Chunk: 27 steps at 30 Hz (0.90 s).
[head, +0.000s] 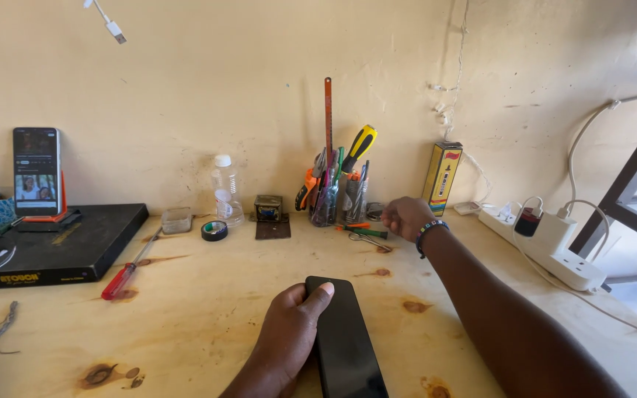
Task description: A person uses a plastic prying tool to carefully disassemble a smartphone on a repair bench.
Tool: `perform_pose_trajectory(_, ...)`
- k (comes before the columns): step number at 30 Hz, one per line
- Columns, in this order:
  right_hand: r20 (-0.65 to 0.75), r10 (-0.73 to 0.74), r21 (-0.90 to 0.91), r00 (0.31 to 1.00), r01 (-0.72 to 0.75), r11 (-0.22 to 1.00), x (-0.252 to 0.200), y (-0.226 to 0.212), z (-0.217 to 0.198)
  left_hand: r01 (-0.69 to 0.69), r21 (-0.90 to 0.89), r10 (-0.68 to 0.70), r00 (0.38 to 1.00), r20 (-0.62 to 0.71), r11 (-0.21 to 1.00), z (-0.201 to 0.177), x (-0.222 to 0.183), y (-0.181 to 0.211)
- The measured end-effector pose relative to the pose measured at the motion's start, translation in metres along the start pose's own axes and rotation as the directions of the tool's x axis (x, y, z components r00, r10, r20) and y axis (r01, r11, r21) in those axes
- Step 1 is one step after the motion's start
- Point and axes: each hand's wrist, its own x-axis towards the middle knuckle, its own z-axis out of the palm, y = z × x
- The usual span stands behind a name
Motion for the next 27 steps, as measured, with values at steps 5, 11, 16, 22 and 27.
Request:
perform_pose_trajectory(5, -0.02, -0.089, -0.118, 0.996, 0.086, 0.989, -0.031, -0.012, 0.001, 0.0, 0.008, 0.0, 1.0, -0.002, 1.0, 0.0, 0.003, -0.002)
perform_pose_trajectory(11, 0.203, -0.292, -0.934, 0.935, 0.274, 0.228, -0.01, 0.0, 0.002, -0.019, 0.03, 0.019, 1.0, 0.003, 0.999, 0.001, 0.004, -0.003)
perform_pose_trajectory(16, 0.042, -0.171, -0.372, 0.984, 0.175, 0.912, 0.001, 0.007, 0.002, 0.004, 0.011, -0.005, 1.0, 0.019, 1.0, 0.001, 0.001, 0.0)
perform_pose_trajectory(22, 0.466, -0.235, -0.675, 0.853, 0.171, -0.718, 0.029, 0.021, 0.002, -0.003, 0.083, 0.003, 1.0, -0.001, 0.997, 0.0, 0.003, -0.002)
perform_pose_trajectory(27, -0.125, -0.33, -0.502, 0.935, 0.227, 0.834, -0.012, 0.011, 0.012, -0.074, 0.149, 0.07, 0.997, 0.026, 0.986, -0.006, 0.017, -0.015)
